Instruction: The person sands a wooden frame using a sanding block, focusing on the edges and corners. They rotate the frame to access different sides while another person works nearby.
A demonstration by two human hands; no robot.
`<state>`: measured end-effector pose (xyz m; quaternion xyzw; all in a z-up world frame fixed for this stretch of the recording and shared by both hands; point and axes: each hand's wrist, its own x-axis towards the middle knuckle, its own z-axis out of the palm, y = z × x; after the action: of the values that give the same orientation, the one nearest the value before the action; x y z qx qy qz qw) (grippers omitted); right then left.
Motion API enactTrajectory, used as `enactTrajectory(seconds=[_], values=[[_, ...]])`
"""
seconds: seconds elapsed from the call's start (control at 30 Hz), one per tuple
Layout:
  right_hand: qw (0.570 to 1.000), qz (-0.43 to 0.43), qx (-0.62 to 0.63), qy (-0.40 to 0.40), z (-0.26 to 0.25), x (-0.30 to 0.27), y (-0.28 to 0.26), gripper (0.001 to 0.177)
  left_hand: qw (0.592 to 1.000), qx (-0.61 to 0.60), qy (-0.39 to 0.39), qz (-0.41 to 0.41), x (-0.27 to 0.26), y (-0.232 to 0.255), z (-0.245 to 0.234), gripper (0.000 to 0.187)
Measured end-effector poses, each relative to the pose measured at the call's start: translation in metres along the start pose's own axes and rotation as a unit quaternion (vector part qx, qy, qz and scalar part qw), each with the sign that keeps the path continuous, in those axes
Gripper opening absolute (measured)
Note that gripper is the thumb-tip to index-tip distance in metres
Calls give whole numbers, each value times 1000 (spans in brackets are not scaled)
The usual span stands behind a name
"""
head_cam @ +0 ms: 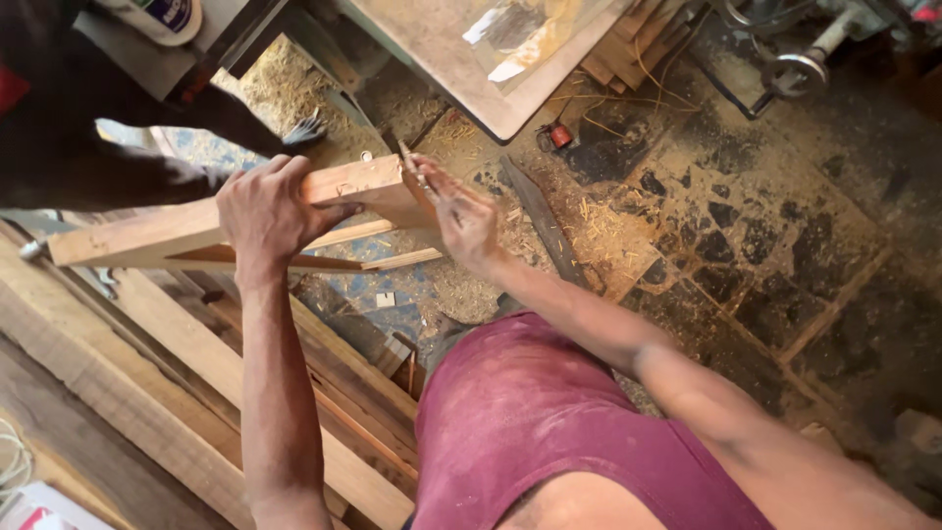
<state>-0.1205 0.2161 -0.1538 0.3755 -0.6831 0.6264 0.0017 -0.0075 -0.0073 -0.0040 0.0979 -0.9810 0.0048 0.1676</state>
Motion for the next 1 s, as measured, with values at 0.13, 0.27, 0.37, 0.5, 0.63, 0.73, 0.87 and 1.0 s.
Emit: enactTrajectory(seconds=[0.13, 0.27, 0.37, 0.5, 0.63, 0.73, 0.87, 1.0], values=[[993, -107, -32, 22, 17, -9, -7, 48, 999, 7, -40, -24, -14, 0, -5, 82], [991, -123, -53, 1, 3, -11, 8, 54, 999, 10, -32, -28, -7, -2, 0, 79], [990, -126, -47, -35, -8, -23, 16, 53, 1000, -8, -5, -1, -7, 0, -2, 76], [984, -133, -57, -108, -28, -21, 27, 45, 1000, -12, -11, -10, -7, 1, -4, 72], [994, -77, -35, -71, -42, -13, 22, 38, 1000, 9, -15, -17, -9, 1, 0, 76], [997, -78, -24, -18, -29, -4, 11, 35, 999, 9, -30, -28, -10, 2, 0, 79], [993, -103, -54, -34, -11, -13, 3, 32, 1000, 2, -17, -13, -16, 1, -1, 81], [991, -65, -49, -110, -27, -28, 11, 32, 1000, 11, -13, -7, -17, -1, 1, 80]])
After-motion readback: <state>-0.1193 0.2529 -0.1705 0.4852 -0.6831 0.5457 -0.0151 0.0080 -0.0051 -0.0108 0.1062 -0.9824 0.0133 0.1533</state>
